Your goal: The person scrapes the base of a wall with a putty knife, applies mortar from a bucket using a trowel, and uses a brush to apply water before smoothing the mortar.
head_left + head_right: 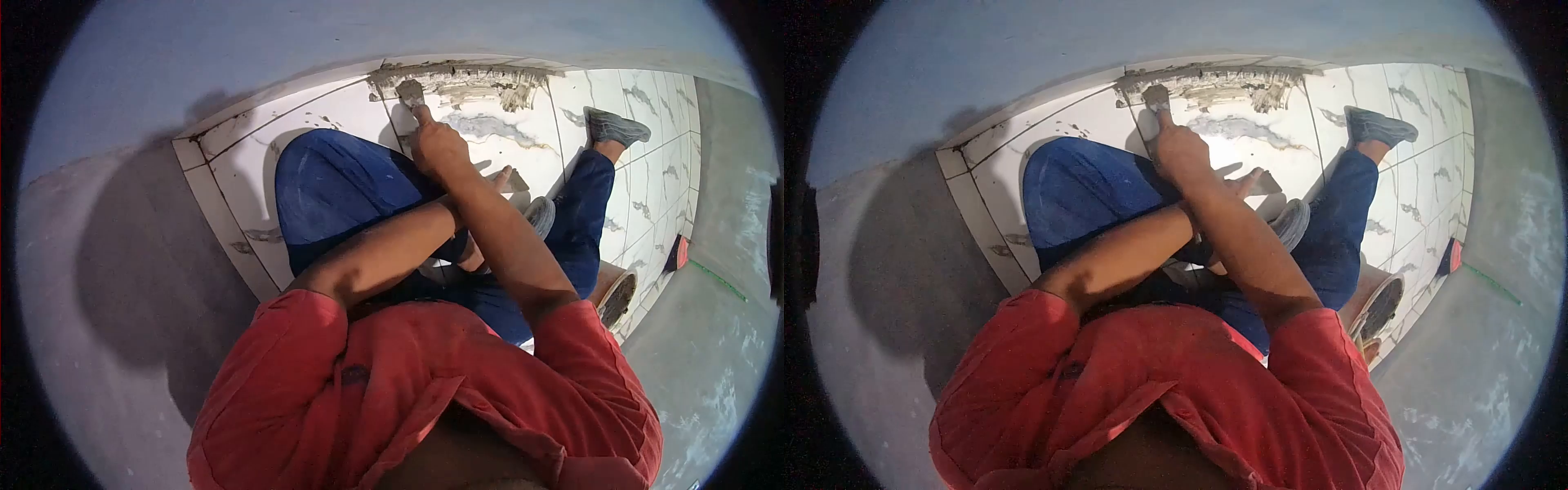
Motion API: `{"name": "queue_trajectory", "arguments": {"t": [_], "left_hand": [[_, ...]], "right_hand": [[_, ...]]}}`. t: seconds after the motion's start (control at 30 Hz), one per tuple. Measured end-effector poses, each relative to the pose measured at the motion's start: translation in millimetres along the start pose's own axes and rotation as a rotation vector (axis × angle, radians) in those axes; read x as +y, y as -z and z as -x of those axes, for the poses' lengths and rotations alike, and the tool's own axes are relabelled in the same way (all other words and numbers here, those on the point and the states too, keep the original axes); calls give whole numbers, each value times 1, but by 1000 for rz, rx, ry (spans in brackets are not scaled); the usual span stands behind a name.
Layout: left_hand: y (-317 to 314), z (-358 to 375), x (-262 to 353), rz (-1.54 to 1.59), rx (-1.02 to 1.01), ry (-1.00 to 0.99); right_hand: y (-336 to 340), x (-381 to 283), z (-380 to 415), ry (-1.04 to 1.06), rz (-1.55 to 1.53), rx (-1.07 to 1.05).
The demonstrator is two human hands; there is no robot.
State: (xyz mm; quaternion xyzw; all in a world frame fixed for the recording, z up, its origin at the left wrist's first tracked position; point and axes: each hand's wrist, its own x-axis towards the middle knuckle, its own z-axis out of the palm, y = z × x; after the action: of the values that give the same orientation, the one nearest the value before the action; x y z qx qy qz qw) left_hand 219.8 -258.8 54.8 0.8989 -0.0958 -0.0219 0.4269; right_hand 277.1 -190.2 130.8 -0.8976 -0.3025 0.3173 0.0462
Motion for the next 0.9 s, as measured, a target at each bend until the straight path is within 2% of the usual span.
{"name": "queue_trajectory", "arguments": {"t": [0.03, 0.1, 0.13, 0.2, 0.23, 0.3, 0.33, 0.4, 0.43, 0.5, 0.53, 0.6, 0.63, 0.7, 0.77, 0.9], "left_hand": [[1, -7, -4, 1, 1, -5], [4, -20, -10, 481, -248, 59], [0, -20, -12, 480, -251, 59], [-15, -16, -20, 431, -104, 116], [-27, -13, -24, 424, -107, 113], [-62, -9, -30, 12, 257, -92], [-53, -8, -22, 17, 253, -106], [-10, -7, 3, -6, -31, 108], [3, -12, 7, -1, -40, 84], [27, -26, 14, 65, -730, 308], [43, -28, 22, 57, -740, 284], [64, -20, 38, 160, -520, 463], [62, -17, 37, 153, -530, 447], [54, -13, 32, 240, -355, 380], [61, -17, 34, 223, -385, 374], [55, -21, 30, 234, -399, 403]], "right_hand": [[3, -1, -4, -21, -10, -7], [3, 1, -15, -18, -34, 15], [0, 2, -16, -12, -61, 33], [-4, 6, -13, 0, -95, 85], [-4, 7, -11, 15, -124, 139], [0, 13, 6, 14, -168, 175], [3, 19, 15, 7, -207, 204], [9, 39, 26, -60, -228, 223], [14, 51, 30, -110, -254, 235], [24, 91, 33, -132, -323, 326], [29, 115, 30, -151, -288, 363], [37, 167, 15, -167, -224, 415], [41, 192, 5, -161, -195, 434], [54, 227, -10, -114, -177, 455], [66, 243, -19, -66, -190, 532], [73, 269, -42, -147, -201, 495]]}}
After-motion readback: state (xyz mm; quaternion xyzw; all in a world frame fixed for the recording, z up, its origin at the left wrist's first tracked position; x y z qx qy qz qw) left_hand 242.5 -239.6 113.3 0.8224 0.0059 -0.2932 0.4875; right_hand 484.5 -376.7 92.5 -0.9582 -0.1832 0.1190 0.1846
